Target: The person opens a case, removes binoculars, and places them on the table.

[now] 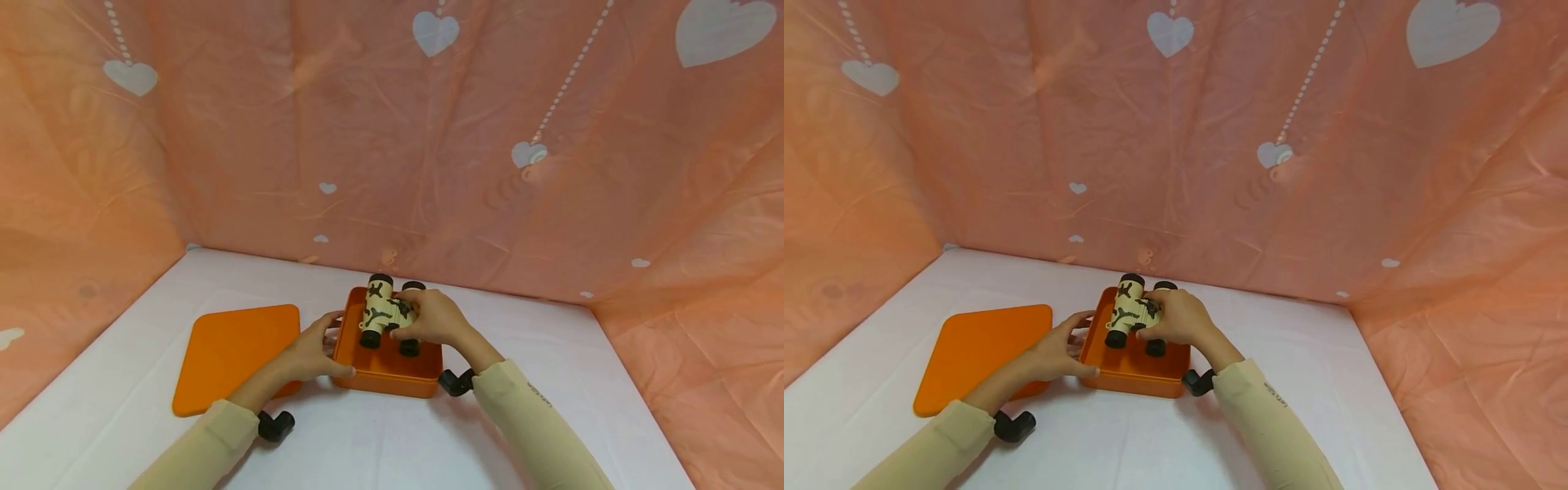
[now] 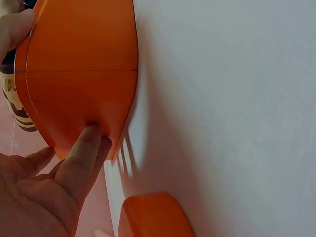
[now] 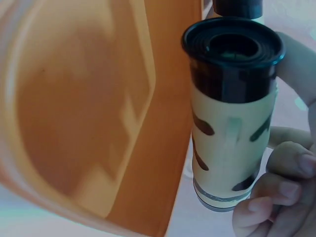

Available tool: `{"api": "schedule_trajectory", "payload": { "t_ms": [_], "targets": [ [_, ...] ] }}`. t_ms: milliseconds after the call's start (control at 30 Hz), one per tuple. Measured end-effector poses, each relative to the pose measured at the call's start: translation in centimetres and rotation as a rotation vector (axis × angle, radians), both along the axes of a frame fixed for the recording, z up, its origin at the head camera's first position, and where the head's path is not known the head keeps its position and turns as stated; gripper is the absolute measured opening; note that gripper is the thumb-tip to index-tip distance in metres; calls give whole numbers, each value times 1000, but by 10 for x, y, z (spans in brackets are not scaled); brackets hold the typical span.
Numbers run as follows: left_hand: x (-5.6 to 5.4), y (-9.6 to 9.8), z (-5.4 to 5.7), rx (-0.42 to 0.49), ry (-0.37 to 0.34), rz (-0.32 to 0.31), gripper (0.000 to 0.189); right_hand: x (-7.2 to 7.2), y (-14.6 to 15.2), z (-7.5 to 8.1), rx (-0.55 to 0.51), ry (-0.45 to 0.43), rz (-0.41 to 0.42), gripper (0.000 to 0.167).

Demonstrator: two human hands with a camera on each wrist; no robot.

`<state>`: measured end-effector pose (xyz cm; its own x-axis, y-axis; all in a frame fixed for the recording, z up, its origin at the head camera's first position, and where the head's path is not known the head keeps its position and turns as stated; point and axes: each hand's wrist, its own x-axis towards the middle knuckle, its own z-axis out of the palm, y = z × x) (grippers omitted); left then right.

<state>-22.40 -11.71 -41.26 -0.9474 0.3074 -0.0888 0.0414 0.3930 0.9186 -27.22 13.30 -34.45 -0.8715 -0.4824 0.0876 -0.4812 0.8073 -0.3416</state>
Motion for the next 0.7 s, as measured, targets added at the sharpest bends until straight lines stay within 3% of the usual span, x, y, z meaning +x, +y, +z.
{"api": "schedule_trajectory", "payload": {
  "t_ms": [367,700],
  "targets": [
    [-1,-1,1,-29,15,-16,110,0,12,15,-31,8,-15,70],
    [0,1,2,-58,16,-12,110,2,23,17,-46,2,-38,71]
  ]
}}
